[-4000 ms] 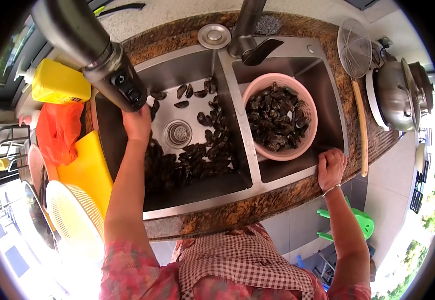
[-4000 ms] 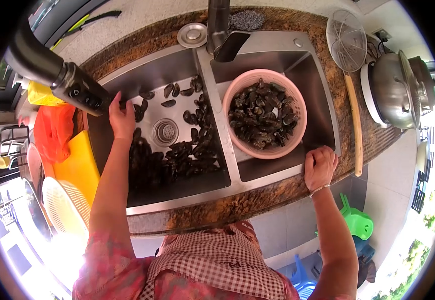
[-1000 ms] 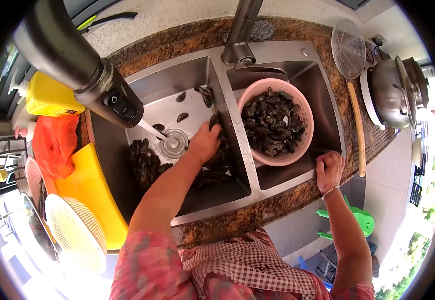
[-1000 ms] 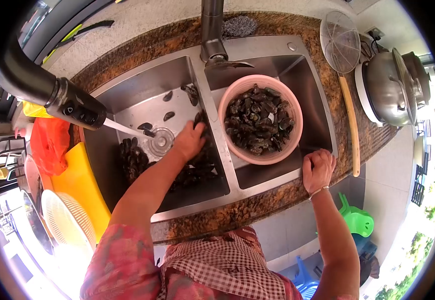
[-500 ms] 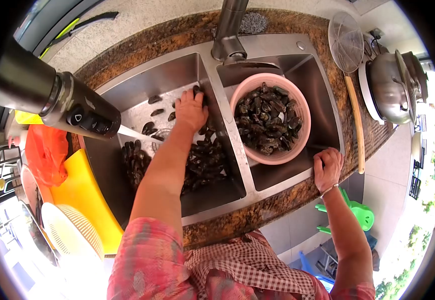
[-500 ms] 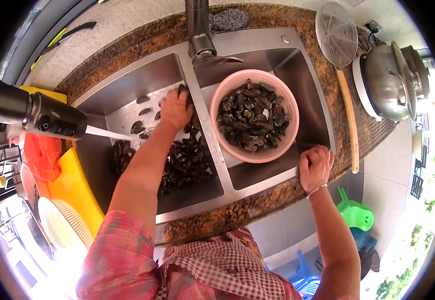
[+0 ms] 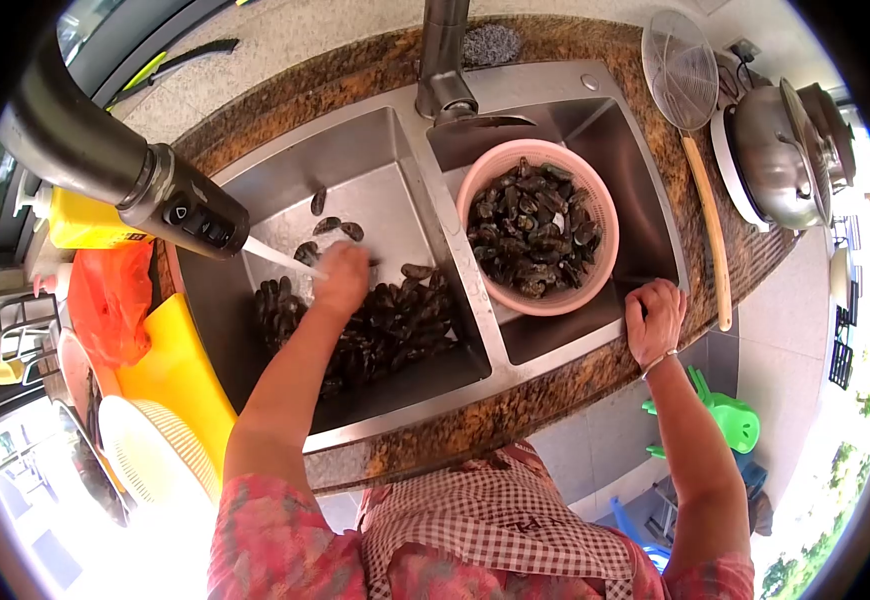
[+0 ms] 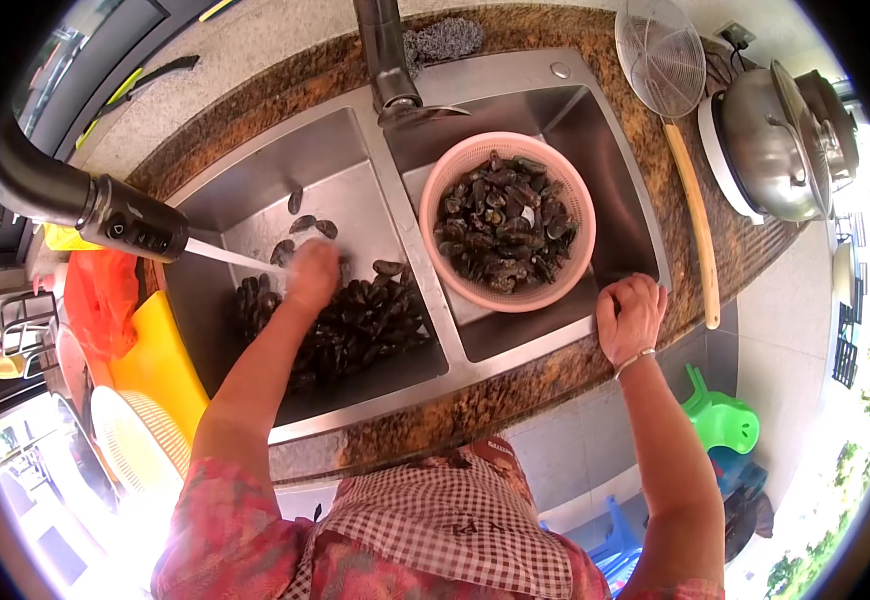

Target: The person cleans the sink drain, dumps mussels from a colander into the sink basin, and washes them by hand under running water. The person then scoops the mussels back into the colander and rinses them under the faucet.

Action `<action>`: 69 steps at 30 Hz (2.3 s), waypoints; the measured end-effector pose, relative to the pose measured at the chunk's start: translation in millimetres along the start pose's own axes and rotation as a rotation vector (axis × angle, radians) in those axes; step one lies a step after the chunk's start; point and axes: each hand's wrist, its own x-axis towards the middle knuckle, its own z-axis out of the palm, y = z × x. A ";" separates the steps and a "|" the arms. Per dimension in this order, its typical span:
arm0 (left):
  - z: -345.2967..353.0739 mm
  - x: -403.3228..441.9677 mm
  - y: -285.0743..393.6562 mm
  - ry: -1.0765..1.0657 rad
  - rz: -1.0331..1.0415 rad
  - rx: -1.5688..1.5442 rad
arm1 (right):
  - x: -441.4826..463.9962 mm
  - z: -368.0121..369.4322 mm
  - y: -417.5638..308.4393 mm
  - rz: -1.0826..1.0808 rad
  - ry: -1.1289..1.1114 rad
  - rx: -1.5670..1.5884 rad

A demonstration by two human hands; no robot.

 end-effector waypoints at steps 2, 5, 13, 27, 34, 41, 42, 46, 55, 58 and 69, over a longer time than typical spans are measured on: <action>13.3 4.5 35.6 0.147 0.338 -0.089 | 1.3 -1.8 -0.4 0.005 -0.007 -0.001; 31.6 -1.2 68.9 -0.134 0.319 -0.023 | 0.8 -3.6 -2.4 0.010 -0.019 -0.002; 3.7 -9.4 45.8 -0.272 -0.027 0.087 | 0.9 -2.3 -1.2 0.012 -0.010 -0.002; 17.4 0.4 74.3 -0.167 0.185 0.198 | 1.8 -1.6 1.1 -0.002 -0.032 -0.008; 20.8 -2.0 59.9 -0.410 0.059 0.141 | 0.4 0.6 2.5 0.003 -0.021 -0.016; -1.7 -9.7 -58.9 -0.161 -0.289 0.362 | -0.1 -1.3 1.4 0.002 -0.008 0.017; -28.1 -29.2 -37.3 -0.077 -0.424 0.374 | -0.7 -2.0 0.6 0.004 -0.011 0.018; -34.3 -64.6 16.4 -0.267 -0.519 0.415 | -0.1 -1.4 0.3 -0.004 0.001 -0.001; -19.0 -44.7 43.3 -0.100 -0.020 -0.015 | -0.7 -8.3 -5.0 0.019 0.050 0.061; -52.4 -46.1 -4.3 -0.031 -0.363 0.359 | -0.8 -10.7 -4.2 0.059 0.008 0.068; 7.3 -89.5 -4.6 -0.399 -0.822 -0.788 | -0.2 -12.8 -4.2 0.066 0.003 0.078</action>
